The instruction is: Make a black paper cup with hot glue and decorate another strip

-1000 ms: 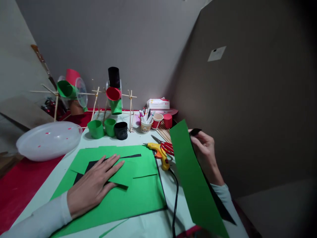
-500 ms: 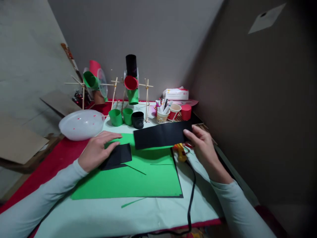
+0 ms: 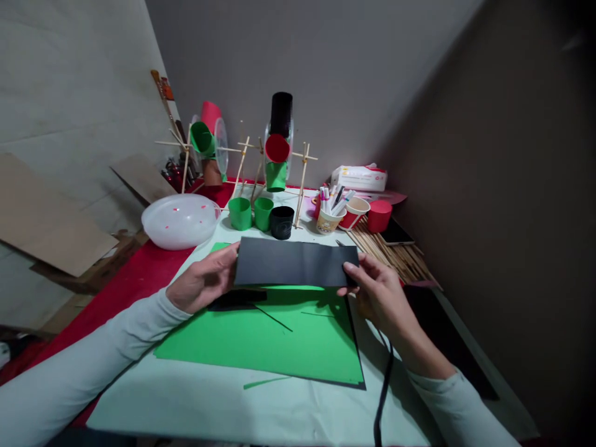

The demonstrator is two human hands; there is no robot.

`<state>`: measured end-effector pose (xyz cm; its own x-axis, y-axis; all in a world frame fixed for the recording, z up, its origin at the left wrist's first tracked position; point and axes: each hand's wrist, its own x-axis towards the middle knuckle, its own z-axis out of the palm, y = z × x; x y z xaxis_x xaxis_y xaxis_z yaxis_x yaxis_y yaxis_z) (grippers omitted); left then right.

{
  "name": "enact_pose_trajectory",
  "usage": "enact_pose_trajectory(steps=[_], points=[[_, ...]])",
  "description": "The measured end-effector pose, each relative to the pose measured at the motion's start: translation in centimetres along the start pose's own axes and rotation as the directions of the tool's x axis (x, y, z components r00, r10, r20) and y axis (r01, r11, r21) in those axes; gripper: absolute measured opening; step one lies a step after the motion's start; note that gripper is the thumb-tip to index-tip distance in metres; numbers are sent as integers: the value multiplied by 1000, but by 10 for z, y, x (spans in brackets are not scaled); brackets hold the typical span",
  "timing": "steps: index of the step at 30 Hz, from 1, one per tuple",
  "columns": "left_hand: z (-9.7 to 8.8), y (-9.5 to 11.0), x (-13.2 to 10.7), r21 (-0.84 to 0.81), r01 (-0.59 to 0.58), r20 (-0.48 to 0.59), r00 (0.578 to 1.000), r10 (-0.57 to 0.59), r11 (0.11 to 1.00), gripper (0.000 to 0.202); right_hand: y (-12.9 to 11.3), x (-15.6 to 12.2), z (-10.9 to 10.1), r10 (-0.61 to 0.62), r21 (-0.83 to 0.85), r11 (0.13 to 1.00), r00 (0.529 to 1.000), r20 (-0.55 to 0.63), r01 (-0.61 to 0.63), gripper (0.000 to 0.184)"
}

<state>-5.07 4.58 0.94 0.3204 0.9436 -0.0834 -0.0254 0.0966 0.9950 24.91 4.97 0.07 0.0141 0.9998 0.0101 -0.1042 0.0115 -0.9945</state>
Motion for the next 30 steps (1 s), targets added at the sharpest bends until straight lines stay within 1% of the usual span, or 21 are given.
enact_pose_trajectory(steps=[3,6,12,16,19,22,24,26,28,30], points=[[6,-1,-4,-64,66,-23,997,-68,996,51,3,-3,7,30,-23,999,999,37,-29,35],[8,-3,-4,-81,102,-76,991,-108,992,33,4,-5,9,41,-37,999,997,60,-38,32],[10,0,-2,-30,84,-205,975,-89,996,29,2,-7,11,17,-39,999,998,67,-14,31],[12,2,-3,24,66,-294,954,-56,998,27,1,-8,11,29,-23,999,998,54,-28,32],[10,0,-1,48,61,-331,943,-41,997,31,1,-8,9,41,12,999,999,18,-41,37],[5,-4,1,31,77,-310,949,-64,997,32,-2,-6,5,14,46,999,999,-44,-12,41],[1,-6,4,5,87,-288,954,-82,996,32,-6,-3,-1,-30,56,998,993,-111,37,41],[-2,-6,6,-21,92,-284,954,-94,996,30,-11,1,-10,-92,54,993,978,-187,103,40],[-5,-5,7,-41,92,-310,945,-100,995,27,-16,4,-20,-156,29,985,958,-242,168,38],[-12,-1,9,-53,79,-370,924,-93,995,19,-19,4,-25,-231,-20,972,936,-266,234,34]])
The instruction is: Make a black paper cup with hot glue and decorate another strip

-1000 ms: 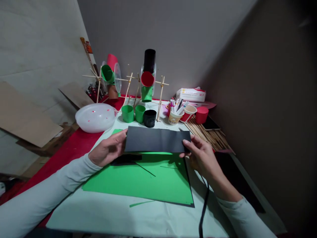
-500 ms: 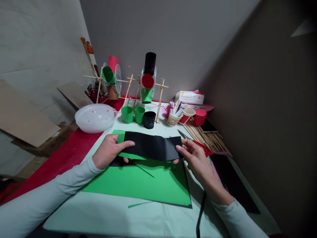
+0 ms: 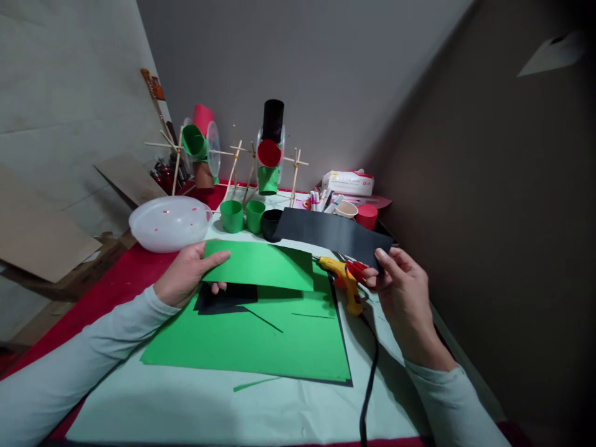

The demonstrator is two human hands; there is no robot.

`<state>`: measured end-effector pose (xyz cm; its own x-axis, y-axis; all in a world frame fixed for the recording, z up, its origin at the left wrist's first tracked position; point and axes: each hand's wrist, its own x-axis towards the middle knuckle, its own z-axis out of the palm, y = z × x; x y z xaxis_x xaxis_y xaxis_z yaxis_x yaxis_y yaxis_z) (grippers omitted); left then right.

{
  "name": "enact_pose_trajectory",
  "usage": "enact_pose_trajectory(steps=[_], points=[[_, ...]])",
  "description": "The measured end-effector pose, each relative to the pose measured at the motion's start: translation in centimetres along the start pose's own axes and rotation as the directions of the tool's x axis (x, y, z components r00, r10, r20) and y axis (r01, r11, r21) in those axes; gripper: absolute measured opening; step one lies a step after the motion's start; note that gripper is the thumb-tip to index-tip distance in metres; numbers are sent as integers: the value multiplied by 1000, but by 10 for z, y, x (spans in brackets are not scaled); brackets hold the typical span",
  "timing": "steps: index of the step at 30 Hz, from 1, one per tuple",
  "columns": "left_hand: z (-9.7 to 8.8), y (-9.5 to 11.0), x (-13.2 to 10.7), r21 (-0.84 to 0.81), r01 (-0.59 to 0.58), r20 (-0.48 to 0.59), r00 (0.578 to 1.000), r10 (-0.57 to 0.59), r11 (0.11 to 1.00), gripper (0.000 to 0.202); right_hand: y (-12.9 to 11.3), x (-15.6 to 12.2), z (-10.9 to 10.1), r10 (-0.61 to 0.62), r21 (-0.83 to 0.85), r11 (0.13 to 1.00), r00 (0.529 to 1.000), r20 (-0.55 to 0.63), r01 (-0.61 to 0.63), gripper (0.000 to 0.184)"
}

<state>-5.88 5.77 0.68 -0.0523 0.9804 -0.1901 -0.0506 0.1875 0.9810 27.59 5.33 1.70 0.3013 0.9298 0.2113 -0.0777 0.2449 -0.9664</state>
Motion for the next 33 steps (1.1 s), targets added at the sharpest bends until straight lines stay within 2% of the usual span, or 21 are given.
enact_pose_trajectory(steps=[3,5,6,8,11,13,15,19,21,23,25,27,28,30,33], points=[[-15,11,8,-37,-49,-169,985,42,998,19,0,-8,1,-162,-77,984,987,13,162,26],[-28,20,14,-71,-111,-306,948,84,991,29,2,-17,6,-267,-151,948,959,95,279,16],[-35,25,16,-86,-150,-371,922,108,985,33,5,-22,9,-303,-190,923,937,175,334,13],[-46,33,20,-113,-213,-458,878,140,970,36,12,-27,15,-327,-248,863,860,392,441,19],[-54,38,21,-152,-251,-493,857,147,956,34,27,-27,20,-263,-262,777,675,690,572,29],[-53,36,20,-178,-244,-476,869,133,953,34,37,-23,21,-205,-268,736,581,787,622,32],[-50,34,19,-202,-226,-445,888,116,953,34,43,-19,20,-157,-292,705,543,825,647,33],[-42,32,14,-240,-221,-383,916,117,945,21,40,-15,17,-113,-344,680,556,824,648,40],[-36,32,9,-260,-226,-332,934,133,939,11,31,-16,16,-117,-370,681,593,797,632,42],[-27,30,0,-276,-208,-249,958,139,938,4,20,-20,15,-133,-402,692,654,745,600,39],[-15,25,-10,-272,-174,-163,978,133,947,14,9,-25,16,-146,-435,707,717,682,557,29],[-3,16,-21,-241,-108,-39,994,101,965,30,0,-32,16,-135,-436,749,758,638,499,30],[4,11,-26,-217,-67,32,997,76,974,36,-4,-35,17,-117,-400,797,767,631,451,35],[14,1,-37,-176,-6,150,988,33,984,44,-8,-40,18,-66,-295,895,755,653,334,47],[24,-9,-49,-105,50,302,953,-16,993,45,-9,-44,19,19,-250,942,709,705,223,70]])
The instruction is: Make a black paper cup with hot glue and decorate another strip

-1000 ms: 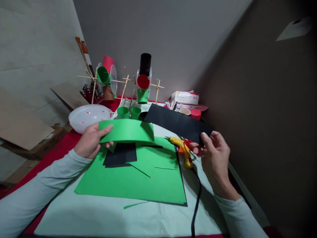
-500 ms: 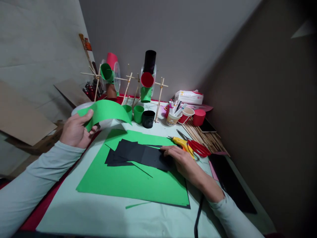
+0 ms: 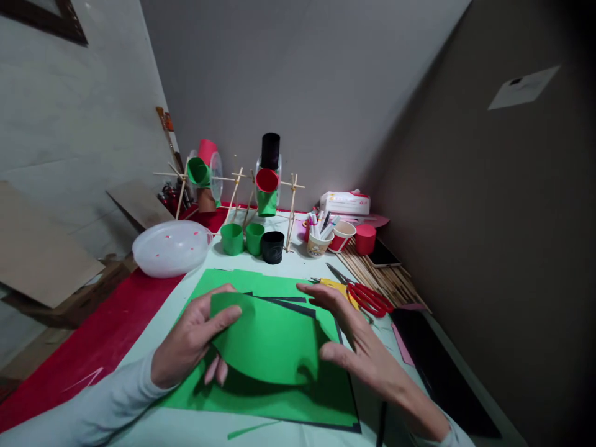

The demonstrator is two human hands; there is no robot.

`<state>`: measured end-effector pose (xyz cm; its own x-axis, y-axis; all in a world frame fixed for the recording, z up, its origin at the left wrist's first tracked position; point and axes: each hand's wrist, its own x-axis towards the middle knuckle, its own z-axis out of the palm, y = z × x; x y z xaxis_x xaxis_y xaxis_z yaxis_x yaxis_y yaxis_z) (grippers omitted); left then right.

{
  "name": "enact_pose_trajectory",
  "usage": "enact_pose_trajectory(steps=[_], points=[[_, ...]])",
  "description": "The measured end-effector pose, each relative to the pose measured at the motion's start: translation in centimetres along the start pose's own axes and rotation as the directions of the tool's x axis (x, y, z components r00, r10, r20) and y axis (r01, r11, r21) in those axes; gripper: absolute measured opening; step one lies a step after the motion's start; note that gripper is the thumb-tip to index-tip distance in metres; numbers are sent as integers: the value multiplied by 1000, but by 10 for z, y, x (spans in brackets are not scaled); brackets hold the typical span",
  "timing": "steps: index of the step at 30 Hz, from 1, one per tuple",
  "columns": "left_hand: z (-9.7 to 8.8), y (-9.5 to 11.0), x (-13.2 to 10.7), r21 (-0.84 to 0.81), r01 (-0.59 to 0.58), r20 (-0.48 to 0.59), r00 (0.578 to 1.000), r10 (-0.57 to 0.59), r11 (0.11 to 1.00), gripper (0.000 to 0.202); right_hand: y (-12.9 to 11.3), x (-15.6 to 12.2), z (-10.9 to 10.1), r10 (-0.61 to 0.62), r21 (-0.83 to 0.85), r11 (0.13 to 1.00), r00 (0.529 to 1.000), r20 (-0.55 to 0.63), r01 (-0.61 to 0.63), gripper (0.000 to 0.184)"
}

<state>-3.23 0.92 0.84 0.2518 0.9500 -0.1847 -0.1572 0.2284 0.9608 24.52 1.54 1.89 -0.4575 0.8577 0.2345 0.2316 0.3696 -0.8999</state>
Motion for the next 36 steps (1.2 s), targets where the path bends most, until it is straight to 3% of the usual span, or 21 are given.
enact_pose_trajectory(steps=[2,6,9,15,22,30,36], points=[[2,-3,-3,37,19,61,998,-21,999,44,-1,1,1,73,-60,996,996,46,-70,73],[1,-5,-2,84,19,81,996,-26,996,42,-2,3,1,150,-186,974,985,89,-132,38],[-1,-5,2,119,28,88,995,-39,992,42,1,3,-1,138,-155,980,986,89,-123,28],[-8,-1,8,244,12,54,998,-26,970,41,5,4,-7,213,-84,975,971,106,-205,25],[-14,1,9,382,-125,44,992,117,916,37,6,5,-5,282,-30,959,949,138,-281,28],[-11,0,10,312,-97,86,994,74,945,41,9,5,-5,302,60,947,939,165,-315,31],[-5,3,16,310,-128,67,991,113,942,38,16,7,-6,293,56,952,946,139,-302,35]])
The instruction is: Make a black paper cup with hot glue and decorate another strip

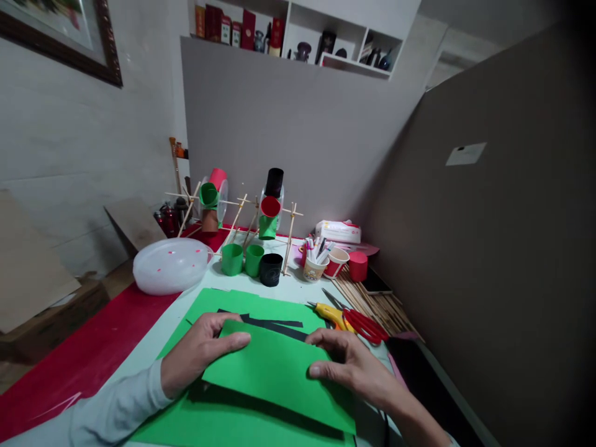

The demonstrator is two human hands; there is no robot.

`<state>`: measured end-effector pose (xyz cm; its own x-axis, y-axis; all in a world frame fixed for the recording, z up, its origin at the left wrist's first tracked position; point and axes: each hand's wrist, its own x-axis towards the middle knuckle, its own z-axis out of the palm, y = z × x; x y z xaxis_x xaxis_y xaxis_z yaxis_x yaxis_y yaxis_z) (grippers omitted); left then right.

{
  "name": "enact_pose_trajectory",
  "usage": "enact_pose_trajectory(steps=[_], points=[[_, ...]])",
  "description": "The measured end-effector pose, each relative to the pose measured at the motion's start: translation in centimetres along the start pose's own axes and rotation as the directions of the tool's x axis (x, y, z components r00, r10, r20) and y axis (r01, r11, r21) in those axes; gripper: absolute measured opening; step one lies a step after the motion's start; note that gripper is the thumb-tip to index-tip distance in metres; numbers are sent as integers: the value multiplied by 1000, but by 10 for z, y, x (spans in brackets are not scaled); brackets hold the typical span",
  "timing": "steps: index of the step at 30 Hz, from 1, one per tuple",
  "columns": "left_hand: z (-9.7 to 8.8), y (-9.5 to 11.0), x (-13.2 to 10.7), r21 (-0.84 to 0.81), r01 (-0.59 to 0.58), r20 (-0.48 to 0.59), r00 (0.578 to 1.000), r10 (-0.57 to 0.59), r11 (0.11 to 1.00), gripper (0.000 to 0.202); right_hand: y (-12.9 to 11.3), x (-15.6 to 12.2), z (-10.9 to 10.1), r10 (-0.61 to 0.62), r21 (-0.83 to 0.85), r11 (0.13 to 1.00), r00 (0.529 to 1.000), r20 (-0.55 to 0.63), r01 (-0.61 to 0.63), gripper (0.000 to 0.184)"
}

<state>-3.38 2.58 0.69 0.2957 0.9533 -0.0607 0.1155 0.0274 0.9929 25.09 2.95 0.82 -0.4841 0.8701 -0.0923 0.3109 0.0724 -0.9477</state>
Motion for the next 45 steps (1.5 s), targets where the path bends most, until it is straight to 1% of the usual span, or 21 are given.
enact_pose_trajectory(steps=[3,6,11,13,16,18,21,23,26,30,31,32,34,35,36,38,40,41,42,44,45], points=[[-2,0,0,14,-9,-18,1000,10,1000,34,-2,-1,2,1,9,1000,1000,8,-1,37],[-3,-1,0,11,-22,-12,1000,22,1000,33,-5,-3,6,14,25,1000,1000,26,-15,36],[-6,-8,1,-30,-14,-22,1000,14,999,36,-6,-2,8,40,98,994,999,35,-44,35],[-7,-13,2,-69,-4,-21,1000,3,998,37,-5,-1,9,47,115,992,998,41,-52,36],[-7,-21,1,-165,20,-2,1000,-21,986,37,-4,1,10,69,174,981,994,89,-84,34],[-7,-25,1,-203,25,-12,1000,-28,979,37,-5,1,10,76,192,977,991,109,-96,32],[-6,-25,1,-164,25,-24,999,-29,986,38,-5,0,9,67,167,982,991,117,-86,31],[-5,-23,1,-159,63,-3,998,-64,985,39,-4,0,8,58,154,985,990,128,-77,30],[-4,-22,0,-239,134,15,991,-134,962,44,-3,0,6,41,142,988,991,126,-59,31],[-5,-26,0,-287,161,34,987,-157,944,46,-1,1,4,40,131,990,996,77,-50,32],[-7,-27,0,-269,146,30,989,-143,952,44,0,1,2,42,133,990,998,55,-49,32],[-8,-27,1,-214,103,19,995,-101,971,42,1,0,-1,43,138,989,999,21,-45,31],[-12,-26,3,-20,-38,11,999,39,999,41,2,-1,-9,40,154,988,996,-83,-27,32],[-13,-23,4,99,-123,23,992,121,987,42,3,-2,-14,38,168,986,987,-153,-12,33],[-15,-21,5,189,-179,40,984,175,966,42,4,-2,-20,32,182,983,974,-224,10,33],[-17,-15,6,293,-224,47,974,220,929,42,6,-1,-30,12,211,975,933,-359,68,32],[-17,-11,7,442,-270,58,960,273,856,30,8,1,-36,-8,220,967,878,-478,129,33],[-16,-11,7,511,-306,89,948,305,803,21,10,2,-38,-22,212,965,852,-523,155,34],[-15,-11,7,568,-341,139,937,321,749,22,11,4,-38,-39,195,965,827,-560,177,35],[-14,-14,8,656,-394,252,918,305,644,50,13,5,-35,-83,135,968,784,-615,209,36],[-14,-16,8,692,-413,299,911,286,593,60,13,5,-33,-114,91,971,763,-636,222,37]])
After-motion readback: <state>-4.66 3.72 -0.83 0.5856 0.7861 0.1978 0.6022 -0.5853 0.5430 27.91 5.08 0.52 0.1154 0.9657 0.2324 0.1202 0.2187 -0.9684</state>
